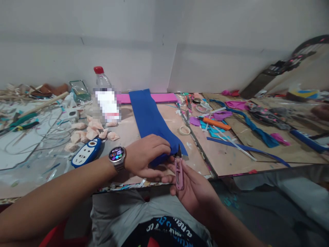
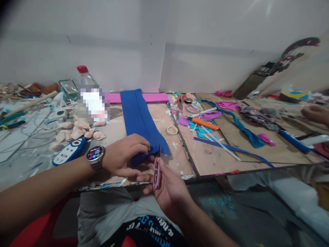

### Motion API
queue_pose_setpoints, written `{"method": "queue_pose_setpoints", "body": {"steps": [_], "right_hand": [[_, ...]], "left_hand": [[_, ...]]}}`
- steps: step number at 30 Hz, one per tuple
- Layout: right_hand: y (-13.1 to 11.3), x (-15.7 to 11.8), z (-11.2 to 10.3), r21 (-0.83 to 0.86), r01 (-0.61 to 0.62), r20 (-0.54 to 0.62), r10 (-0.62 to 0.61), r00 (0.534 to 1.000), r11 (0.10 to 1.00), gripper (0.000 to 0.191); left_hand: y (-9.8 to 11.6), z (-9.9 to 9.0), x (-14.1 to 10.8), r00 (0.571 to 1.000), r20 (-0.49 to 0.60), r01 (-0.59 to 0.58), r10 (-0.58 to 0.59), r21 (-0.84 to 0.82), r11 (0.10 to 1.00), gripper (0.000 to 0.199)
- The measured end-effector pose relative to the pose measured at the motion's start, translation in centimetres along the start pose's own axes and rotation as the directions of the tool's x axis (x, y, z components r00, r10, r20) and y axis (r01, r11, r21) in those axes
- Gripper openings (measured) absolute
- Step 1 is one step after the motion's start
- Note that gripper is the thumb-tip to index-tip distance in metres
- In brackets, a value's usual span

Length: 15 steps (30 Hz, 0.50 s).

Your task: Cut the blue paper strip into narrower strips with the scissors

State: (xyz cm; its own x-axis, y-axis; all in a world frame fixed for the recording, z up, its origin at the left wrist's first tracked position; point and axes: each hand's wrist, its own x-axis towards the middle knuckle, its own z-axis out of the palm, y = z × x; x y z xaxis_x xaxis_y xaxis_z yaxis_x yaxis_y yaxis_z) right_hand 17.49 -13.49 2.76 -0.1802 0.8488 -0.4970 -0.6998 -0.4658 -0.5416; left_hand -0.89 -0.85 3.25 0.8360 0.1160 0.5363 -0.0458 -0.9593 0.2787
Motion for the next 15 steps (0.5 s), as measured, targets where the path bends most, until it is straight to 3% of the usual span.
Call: {"method": "queue_pose_setpoints", "body": {"steps": [6, 10, 15], "right_hand": [[-0.7, 0.2, -0.2, -0.022, 0.07, -0.029, -0.07, 0.997, 0.997, 0.019], [-0.9, 0.1, -0.2, -0.032, 0.04, -0.072, -0.042, 0.997, 0.999, 0.021], [-0.3, 0.0, -0.4, -0.071, 0.014, -0.062, -0.018, 0.998, 0.997, 0.022]], "left_hand": [[-0.6, 0.5, -0.3, 0.998, 0.059, 0.023, -0.025, 0.041, 0.999, 0.062], [-1.2, 1.2, -0.7, 0.996, 0.009, 0.084, -0.087, 0.159, 0.984, 0.053], [-1.5, 0.9, -0.8, 0.998, -0.022, 0.061, -0.058, 0.174, 0.983, 0.04]]}}
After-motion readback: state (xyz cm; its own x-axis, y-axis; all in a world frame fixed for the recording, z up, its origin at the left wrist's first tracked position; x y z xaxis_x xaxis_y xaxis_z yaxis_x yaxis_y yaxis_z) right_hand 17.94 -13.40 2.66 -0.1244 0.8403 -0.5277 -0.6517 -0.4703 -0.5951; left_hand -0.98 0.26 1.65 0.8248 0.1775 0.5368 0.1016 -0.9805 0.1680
